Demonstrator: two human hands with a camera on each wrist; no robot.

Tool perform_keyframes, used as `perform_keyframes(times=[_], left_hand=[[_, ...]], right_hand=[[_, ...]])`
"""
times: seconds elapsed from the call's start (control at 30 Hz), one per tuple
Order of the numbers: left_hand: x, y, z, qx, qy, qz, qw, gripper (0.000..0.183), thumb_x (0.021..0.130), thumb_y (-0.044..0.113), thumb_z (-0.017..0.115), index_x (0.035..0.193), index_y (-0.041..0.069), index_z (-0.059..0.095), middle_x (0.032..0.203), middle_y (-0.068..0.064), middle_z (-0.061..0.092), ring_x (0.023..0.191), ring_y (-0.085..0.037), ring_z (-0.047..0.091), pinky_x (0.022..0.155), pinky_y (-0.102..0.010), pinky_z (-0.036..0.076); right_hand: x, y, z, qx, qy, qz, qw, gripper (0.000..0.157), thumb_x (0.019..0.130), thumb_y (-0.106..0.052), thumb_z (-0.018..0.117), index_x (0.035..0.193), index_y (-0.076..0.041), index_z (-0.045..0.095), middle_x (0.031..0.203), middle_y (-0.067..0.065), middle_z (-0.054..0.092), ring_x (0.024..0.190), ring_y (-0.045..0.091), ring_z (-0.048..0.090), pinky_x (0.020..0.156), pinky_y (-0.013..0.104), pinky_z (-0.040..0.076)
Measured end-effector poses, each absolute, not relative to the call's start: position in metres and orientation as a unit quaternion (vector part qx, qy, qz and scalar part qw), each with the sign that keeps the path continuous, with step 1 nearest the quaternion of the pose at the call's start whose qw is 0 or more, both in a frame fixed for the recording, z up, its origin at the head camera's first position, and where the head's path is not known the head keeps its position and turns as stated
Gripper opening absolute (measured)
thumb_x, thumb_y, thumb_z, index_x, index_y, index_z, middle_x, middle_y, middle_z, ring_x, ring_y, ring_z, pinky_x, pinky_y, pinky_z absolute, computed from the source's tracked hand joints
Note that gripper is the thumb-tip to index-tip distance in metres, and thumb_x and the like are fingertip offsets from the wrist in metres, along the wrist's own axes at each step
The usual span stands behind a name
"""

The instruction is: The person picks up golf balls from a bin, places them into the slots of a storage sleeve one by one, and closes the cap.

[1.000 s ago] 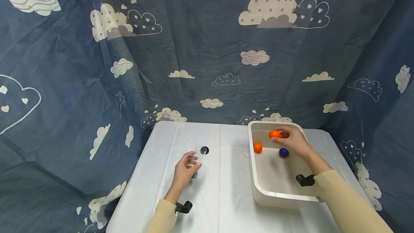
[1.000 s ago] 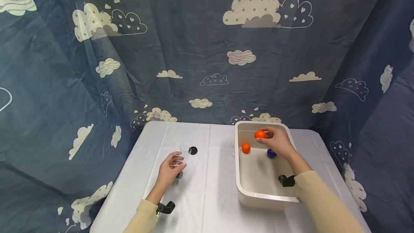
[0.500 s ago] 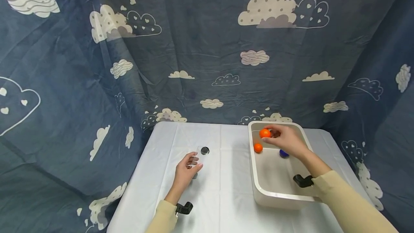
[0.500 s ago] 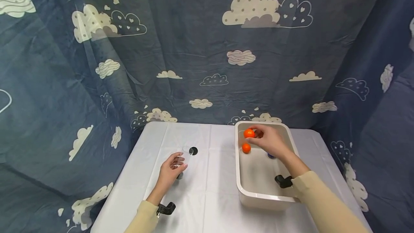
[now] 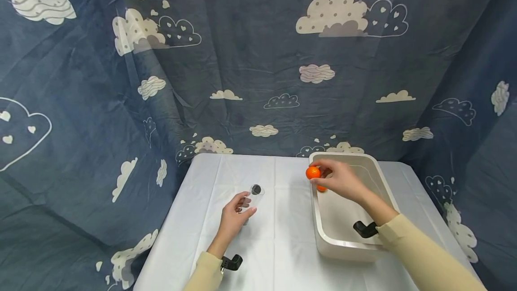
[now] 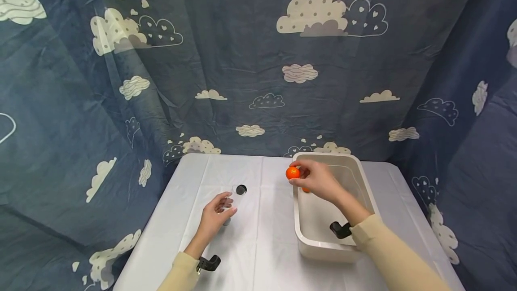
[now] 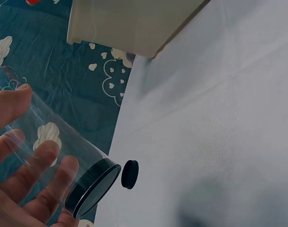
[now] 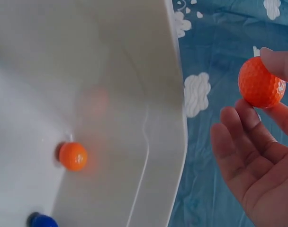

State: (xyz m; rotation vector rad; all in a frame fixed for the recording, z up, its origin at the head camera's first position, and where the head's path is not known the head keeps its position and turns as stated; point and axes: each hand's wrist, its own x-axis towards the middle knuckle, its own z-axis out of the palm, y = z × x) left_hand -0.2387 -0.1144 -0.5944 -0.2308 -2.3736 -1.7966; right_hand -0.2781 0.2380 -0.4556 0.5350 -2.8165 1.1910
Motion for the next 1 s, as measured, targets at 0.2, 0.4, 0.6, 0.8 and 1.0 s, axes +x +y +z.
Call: perform_keyframes(times=[0.2,0.4,0.6,0.8,1.0], left_hand=[[-0.237,-0.113,-0.595,-0.089,-0.79,-0.602,0.081,0.049,0.085,0.019,0.083,0.13,0.018,0.065,0.114,-0.012,0.07,0.102,-0.026,0.066,0.092,-0.059,0.047],[-0.236,-0.109,-0.594,-0.104,-0.791,-0.596,0.087,0.051,0.085,0.02,0.083,0.132,0.016,0.064,0.114,-0.013,0.07,0.102,-0.026,0.066,0.091,-0.059,0.047],[-0.234,-0.104,-0.591,-0.107,-0.799,-0.585,0.086,0.05,0.083,0.022,0.084,0.129,0.025,0.065,0.111,0.001,0.071,0.101,-0.023,0.067,0.091,-0.055,0.05],[-0.233,-0.1,-0.588,-0.127,-0.805,-0.572,0.092,0.051,0.083,0.025,0.085,0.13,0.019,0.065,0.106,0.007,0.07,0.099,-0.02,0.067,0.089,-0.055,0.05],[-0.231,-0.097,-0.585,-0.136,-0.806,-0.569,0.093,0.052,0.083,0.025,0.085,0.13,0.019,0.065,0.102,0.007,0.069,0.095,-0.019,0.068,0.087,-0.055,0.052]], right_hand=[[-0.274,0.225,-0.457,0.181,-0.901,0.395,0.0,0.041,0.083,-0.023,0.084,0.121,-0.018,0.069,0.095,0.002,0.068,0.083,0.021,0.064,0.069,0.035,0.055],[-0.271,0.208,-0.458,0.201,-0.904,0.377,-0.004,0.04,0.083,-0.024,0.084,0.12,-0.02,0.07,0.096,-0.003,0.067,0.085,0.018,0.062,0.076,0.035,0.053],[-0.269,0.19,-0.46,0.227,-0.902,0.368,0.005,0.041,0.081,-0.024,0.085,0.119,-0.022,0.071,0.096,-0.007,0.068,0.086,0.015,0.063,0.076,0.035,0.053],[-0.268,0.176,-0.464,0.247,-0.895,0.372,0.01,0.044,0.08,-0.023,0.086,0.121,-0.019,0.072,0.096,-0.008,0.068,0.084,0.014,0.064,0.073,0.032,0.053],[-0.268,0.166,-0.468,0.246,-0.894,0.374,-0.002,0.045,0.08,-0.026,0.086,0.122,-0.02,0.072,0.096,-0.008,0.069,0.084,0.013,0.064,0.072,0.032,0.053]])
